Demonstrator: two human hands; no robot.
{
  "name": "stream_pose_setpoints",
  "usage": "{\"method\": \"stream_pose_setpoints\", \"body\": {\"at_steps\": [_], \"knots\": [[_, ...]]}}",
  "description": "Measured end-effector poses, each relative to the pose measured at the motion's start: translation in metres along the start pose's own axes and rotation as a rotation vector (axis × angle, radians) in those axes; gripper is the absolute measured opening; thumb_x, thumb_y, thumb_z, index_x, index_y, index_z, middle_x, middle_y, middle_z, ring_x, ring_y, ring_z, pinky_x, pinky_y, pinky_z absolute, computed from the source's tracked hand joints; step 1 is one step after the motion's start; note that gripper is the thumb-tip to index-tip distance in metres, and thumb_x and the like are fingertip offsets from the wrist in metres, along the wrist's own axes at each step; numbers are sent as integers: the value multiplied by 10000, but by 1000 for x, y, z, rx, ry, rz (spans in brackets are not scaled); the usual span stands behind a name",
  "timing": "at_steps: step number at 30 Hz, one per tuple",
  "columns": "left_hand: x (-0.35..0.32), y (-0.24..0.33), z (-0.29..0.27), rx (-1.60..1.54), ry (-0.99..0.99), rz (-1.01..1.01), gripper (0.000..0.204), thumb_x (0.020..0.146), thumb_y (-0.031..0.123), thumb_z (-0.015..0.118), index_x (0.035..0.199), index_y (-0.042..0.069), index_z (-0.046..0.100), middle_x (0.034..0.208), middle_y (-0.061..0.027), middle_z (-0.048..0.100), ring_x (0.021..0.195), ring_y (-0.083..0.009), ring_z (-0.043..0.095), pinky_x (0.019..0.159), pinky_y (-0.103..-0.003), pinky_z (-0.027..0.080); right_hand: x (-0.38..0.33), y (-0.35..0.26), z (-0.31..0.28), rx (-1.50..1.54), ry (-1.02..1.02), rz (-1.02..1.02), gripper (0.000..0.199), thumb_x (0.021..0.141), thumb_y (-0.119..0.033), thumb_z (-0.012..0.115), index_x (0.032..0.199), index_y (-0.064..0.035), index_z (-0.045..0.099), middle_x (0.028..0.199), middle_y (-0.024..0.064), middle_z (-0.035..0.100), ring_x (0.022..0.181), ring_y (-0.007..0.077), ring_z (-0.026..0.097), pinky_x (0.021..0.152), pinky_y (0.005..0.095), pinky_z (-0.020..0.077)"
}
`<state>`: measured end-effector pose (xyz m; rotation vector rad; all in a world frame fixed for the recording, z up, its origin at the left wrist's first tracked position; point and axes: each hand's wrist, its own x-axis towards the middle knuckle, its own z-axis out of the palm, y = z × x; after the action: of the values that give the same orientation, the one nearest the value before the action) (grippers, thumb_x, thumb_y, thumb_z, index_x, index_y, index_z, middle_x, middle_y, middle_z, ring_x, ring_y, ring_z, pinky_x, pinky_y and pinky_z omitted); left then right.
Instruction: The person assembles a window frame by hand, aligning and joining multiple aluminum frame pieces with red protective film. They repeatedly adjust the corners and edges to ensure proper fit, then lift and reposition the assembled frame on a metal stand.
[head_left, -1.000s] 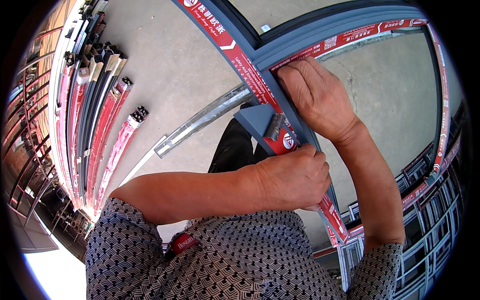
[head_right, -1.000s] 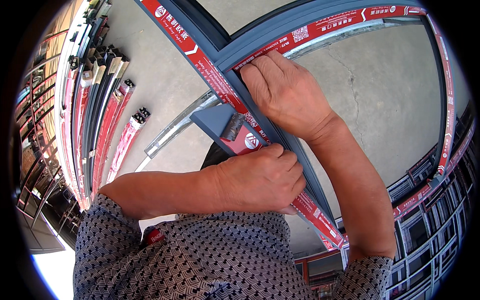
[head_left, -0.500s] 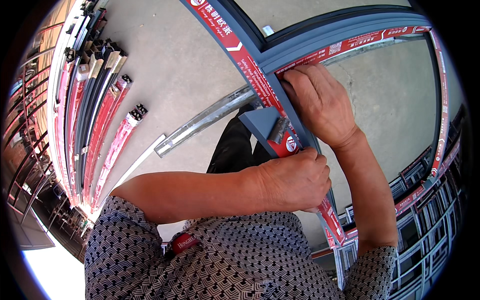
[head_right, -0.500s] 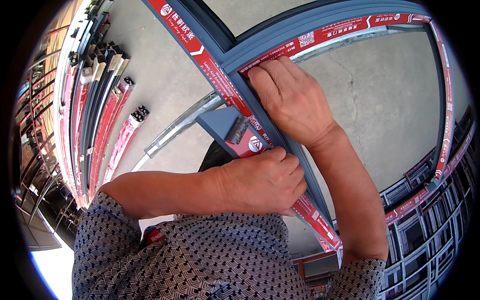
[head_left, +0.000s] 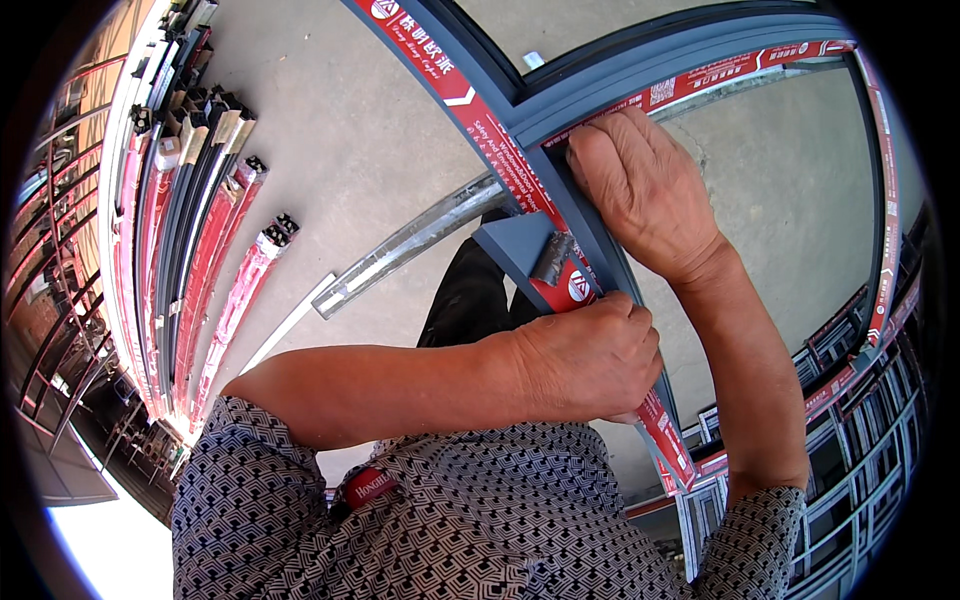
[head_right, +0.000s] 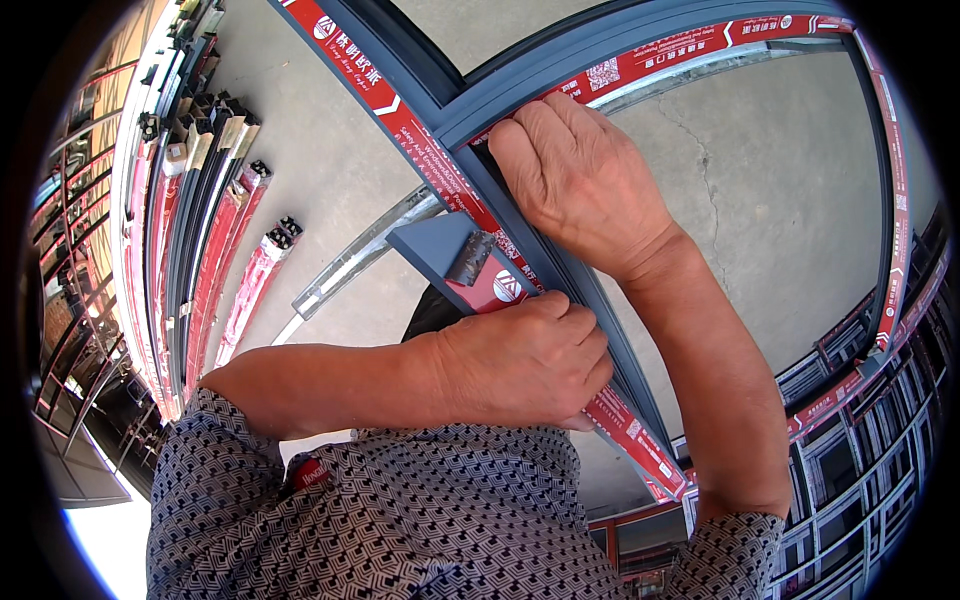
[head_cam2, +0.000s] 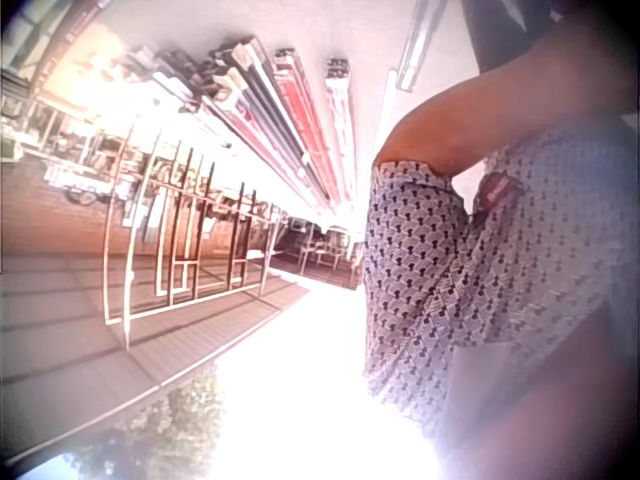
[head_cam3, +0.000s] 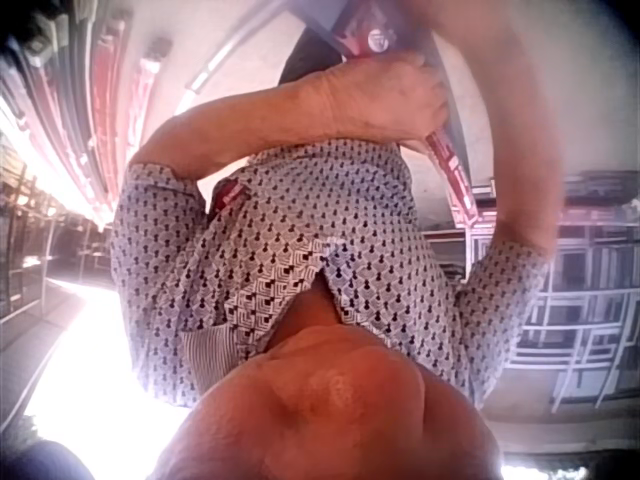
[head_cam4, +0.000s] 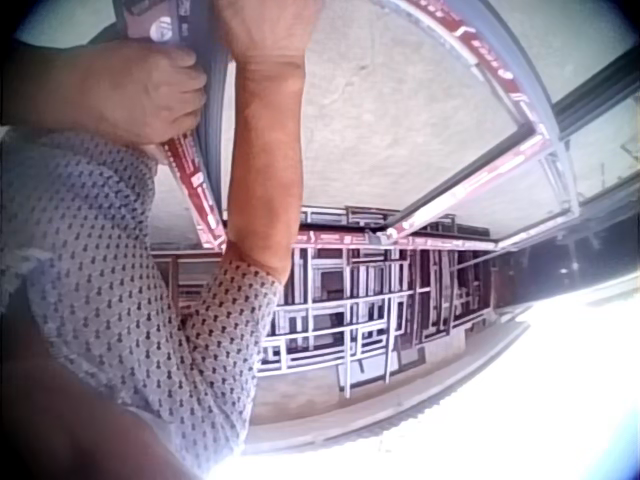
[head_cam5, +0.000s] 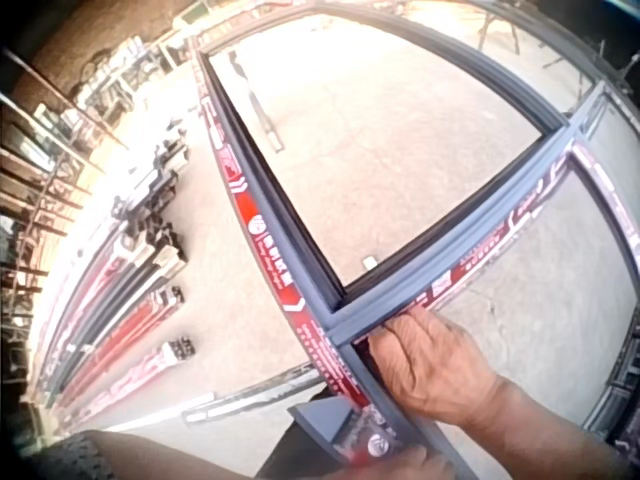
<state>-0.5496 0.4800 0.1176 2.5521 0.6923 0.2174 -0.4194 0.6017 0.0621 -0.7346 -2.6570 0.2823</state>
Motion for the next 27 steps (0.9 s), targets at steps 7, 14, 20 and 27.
{"method": "stream_pose_setpoints", "body": {"at_steps": [7,14,20,27], "knots": [[0,0,-1,-7,0,-8,470,933,599,749,909,132,708,846,19,630,895,-179,637,780,-334,443,2,2,3,-43,24,60,241,895,-26,772,1088,-62,631,1012,100,652,900,296,696,748,414,605],[1,-2,-4,-12,-8,3,480,953,605,734,863,135,691,806,26,603,865,-174,623,759,-326,438,-5,12,-3,-55,154,220,237,899,-30,794,1009,-87,592,919,94,613,817,319,669,687,434,574],[2,-4,-3,-26,-21,16,497,959,616,719,852,131,692,797,23,609,849,-174,627,745,-325,446,-23,39,-21,-76,253,471,193,967,-69,784,1002,-69,594,845,97,657,788,345,667,705,469,559],[7,-6,-4,-23,-30,46,546,964,645,701,842,112,713,781,6,638,821,-186,644,730,-335,464,-43,50,-52,-56,291,989,204,1034,-201,795,1016,-36,677,816,70,719,731,209,669,757,367,580]]}}
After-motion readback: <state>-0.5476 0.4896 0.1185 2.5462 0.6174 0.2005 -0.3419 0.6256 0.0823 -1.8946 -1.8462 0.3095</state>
